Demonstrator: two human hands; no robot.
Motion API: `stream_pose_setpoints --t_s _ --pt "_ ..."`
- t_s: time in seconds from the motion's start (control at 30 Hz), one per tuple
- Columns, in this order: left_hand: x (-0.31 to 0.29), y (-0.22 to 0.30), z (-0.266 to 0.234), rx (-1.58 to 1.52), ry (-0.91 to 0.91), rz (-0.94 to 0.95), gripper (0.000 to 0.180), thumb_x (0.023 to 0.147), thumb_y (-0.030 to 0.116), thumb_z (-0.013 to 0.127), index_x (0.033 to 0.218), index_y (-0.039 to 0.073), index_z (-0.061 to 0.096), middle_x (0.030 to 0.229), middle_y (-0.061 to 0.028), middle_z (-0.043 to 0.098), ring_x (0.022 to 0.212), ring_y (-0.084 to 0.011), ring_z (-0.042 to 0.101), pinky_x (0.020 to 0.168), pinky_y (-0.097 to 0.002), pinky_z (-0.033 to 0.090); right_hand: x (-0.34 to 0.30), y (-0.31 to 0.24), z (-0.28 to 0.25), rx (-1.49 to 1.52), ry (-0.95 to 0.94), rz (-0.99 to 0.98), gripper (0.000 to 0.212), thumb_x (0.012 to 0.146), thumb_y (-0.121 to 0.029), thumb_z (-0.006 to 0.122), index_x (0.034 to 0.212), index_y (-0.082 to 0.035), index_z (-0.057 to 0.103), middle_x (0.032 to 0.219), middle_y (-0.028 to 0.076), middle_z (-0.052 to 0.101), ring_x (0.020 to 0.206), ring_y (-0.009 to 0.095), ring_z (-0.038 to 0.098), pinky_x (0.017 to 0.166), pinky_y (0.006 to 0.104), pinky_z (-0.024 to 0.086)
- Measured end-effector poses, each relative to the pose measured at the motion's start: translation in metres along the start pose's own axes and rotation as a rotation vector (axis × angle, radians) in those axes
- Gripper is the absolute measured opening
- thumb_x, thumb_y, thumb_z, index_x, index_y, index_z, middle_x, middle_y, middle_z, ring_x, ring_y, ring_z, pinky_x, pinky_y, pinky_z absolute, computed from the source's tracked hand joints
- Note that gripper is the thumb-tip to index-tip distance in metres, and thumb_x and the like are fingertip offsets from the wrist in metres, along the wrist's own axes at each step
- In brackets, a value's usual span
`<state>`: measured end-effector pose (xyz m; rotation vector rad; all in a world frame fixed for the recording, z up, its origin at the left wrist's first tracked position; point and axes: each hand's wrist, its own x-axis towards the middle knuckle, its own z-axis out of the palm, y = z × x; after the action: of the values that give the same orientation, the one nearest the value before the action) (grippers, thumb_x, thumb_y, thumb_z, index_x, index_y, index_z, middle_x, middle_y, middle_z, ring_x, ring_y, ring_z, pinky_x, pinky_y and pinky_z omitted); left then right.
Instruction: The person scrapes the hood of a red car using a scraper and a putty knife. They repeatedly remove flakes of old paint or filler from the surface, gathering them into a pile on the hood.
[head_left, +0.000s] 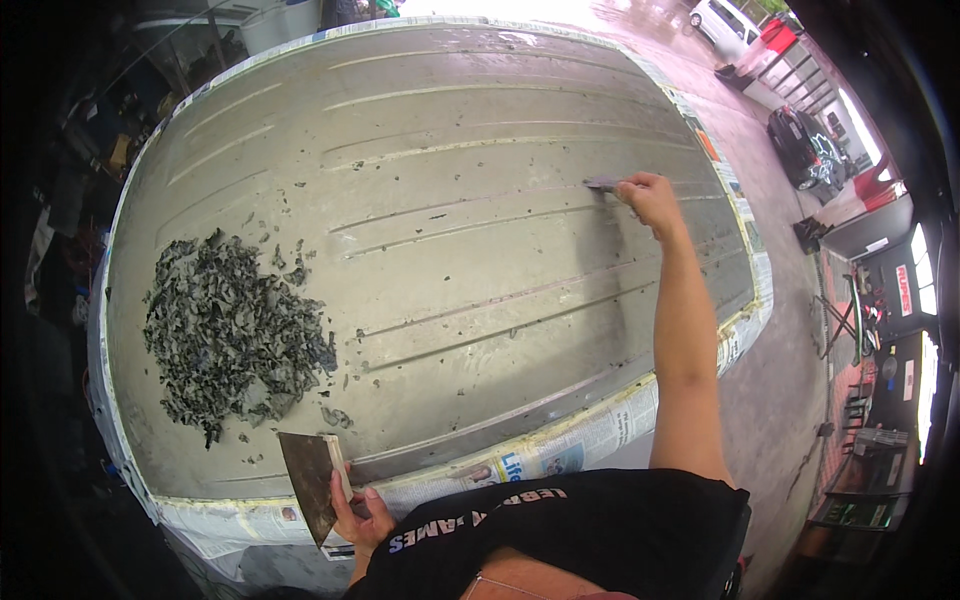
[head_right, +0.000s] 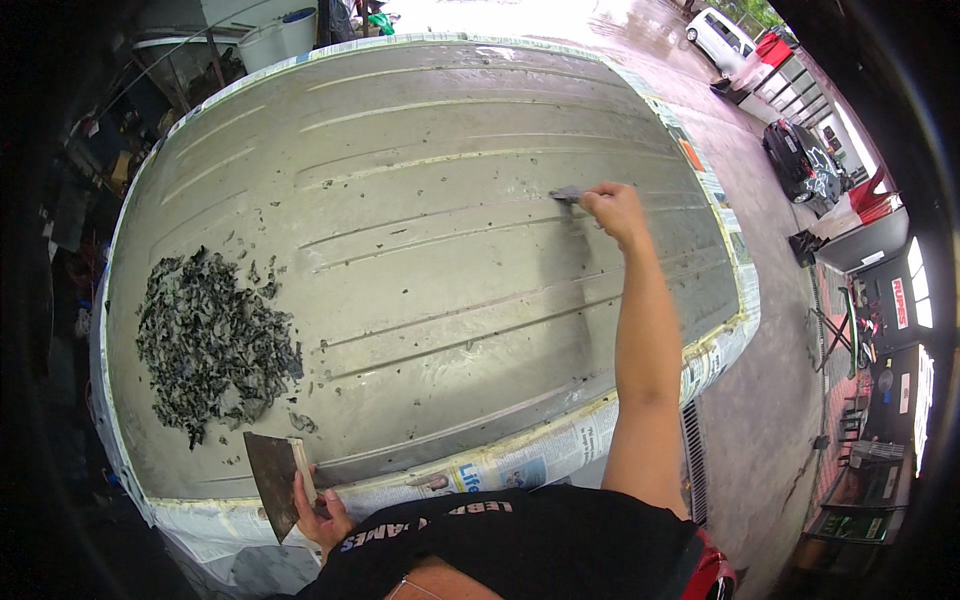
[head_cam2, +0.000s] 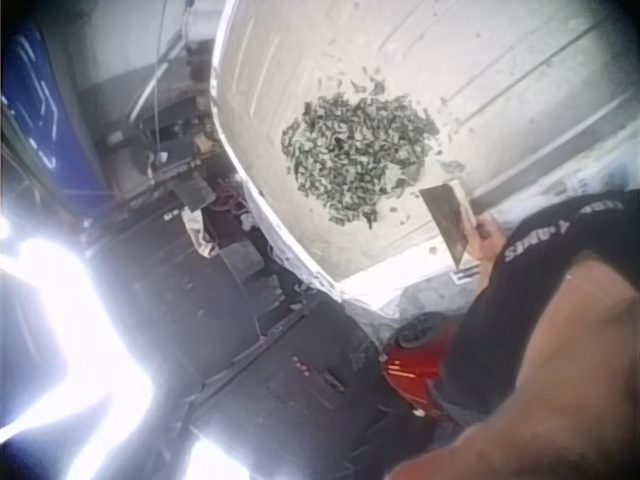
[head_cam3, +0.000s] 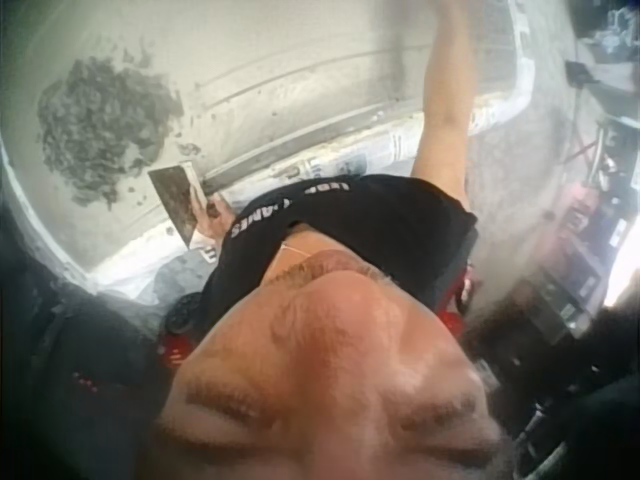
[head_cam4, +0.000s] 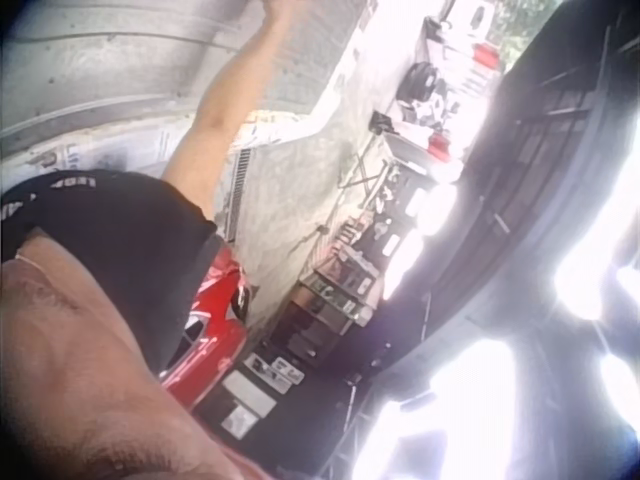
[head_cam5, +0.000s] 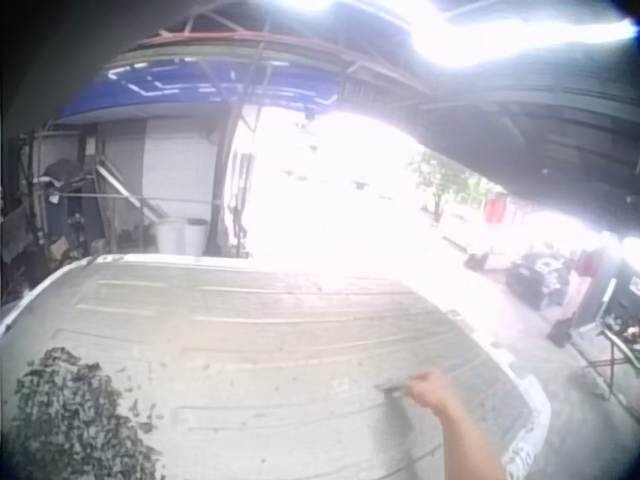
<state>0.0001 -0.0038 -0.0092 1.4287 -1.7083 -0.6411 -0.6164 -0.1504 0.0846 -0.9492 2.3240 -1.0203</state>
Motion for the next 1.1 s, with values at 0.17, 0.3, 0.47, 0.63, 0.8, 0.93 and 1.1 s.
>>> stream_pose_setpoints --t_s 0.17,0.3,0.47,0.63,0.8,0.93,1.1 --pt "-0.002 0.001 -0.002 0.007 0.0 0.009 0.058 0.09 0.009 0.062 0.143 -0.009 0.045 0.129 -0.0236 0.065 0.097 -0.0245 0.064 0.069 -0.0271 0.05 -0.03 -0.051 0.041 0.141 -0.197 -0.161 0.029 0.085 -0.025 0.071 0.101 -0.001 0.076 0.075 0.002 0.066 0.061 0.01 0.054 0.055 0.0273 0.043" --pt "-0.001 0.006 0.0 -0.024 0.018 -0.008 0.058 0.09 0.009 0.063 0.142 -0.01 0.044 0.127 -0.0232 0.065 0.096 -0.0242 0.064 0.07 -0.0282 0.049 -0.022 -0.055 0.042 0.107 -0.283 -0.195 0.031 0.086 -0.026 0.073 0.107 -0.002 0.075 0.077 0.002 0.066 0.062 0.01 0.055 0.055 0.0285 0.044" --pt "0.003 0.003 0.0 0.038 0.019 0.105 0.058 0.092 0.014 0.063 0.144 -0.005 0.045 0.128 -0.0172 0.066 0.078 -0.015 0.059 0.066 -0.0259 0.047 -0.043 -0.087 0.064 -0.138 -0.367 -0.226 0.031 0.085 -0.026 0.075 0.107 -0.003 0.075 0.084 0.006 0.071 0.073 0.014 0.061 0.065 0.0304 0.049" --pt "0.0 0.002 -0.004 0.037 -0.011 0.066 0.059 0.092 0.014 0.063 0.145 -0.005 0.044 0.128 -0.0176 0.066 0.086 -0.016 0.061 0.068 -0.0259 0.048 -0.046 -0.113 0.106 -0.147 -0.454 -0.371 0.029 0.084 -0.023 0.076 0.103 -0.001 0.076 0.088 0.01 0.073 0.079 0.017 0.063 0.074 0.0328 0.051" --pt "0.003 0.007 -0.004 0.044 -0.012 0.084 0.058 0.092 0.014 0.063 0.144 -0.006 0.045 0.129 -0.0191 0.065 0.087 -0.0163 0.061 0.069 -0.0259 0.048 -0.033 -0.137 0.111 -0.259 -0.529 -0.374 0.026 0.082 -0.019 0.077 0.101 -0.001 0.076 0.088 0.009 0.073 0.078 0.018 0.063 0.075 0.0328 0.051" --pt "-0.002 0.003 -0.002 0.019 -0.009 0.046 0.058 0.092 0.015 0.063 0.143 -0.006 0.046 0.128 -0.0198 0.066 0.089 -0.0178 0.062 0.071 -0.0261 0.048 -0.028 -0.138 0.121 -0.258 -0.52 -0.444 0.027 0.08 -0.019 0.078 0.101 -0.002 0.077 0.085 0.01 0.073 0.077 0.018 0.063 0.074 0.0325 0.05" --pt "0.003 0.008 -0.005 0.043 -0.032 0.104 0.06 0.091 0.017 0.065 0.143 -0.007 0.046 0.127 -0.0214 0.066 0.095 -0.0212 0.064 0.073 -0.0266 0.05 -0.032 -0.138 0.127 -0.281 -0.442 -0.499 0.027 0.079 -0.02 0.079 0.099 -0.002 0.077 0.081 0.01 0.072 0.074 0.018 0.062 0.073 0.0321 0.05"
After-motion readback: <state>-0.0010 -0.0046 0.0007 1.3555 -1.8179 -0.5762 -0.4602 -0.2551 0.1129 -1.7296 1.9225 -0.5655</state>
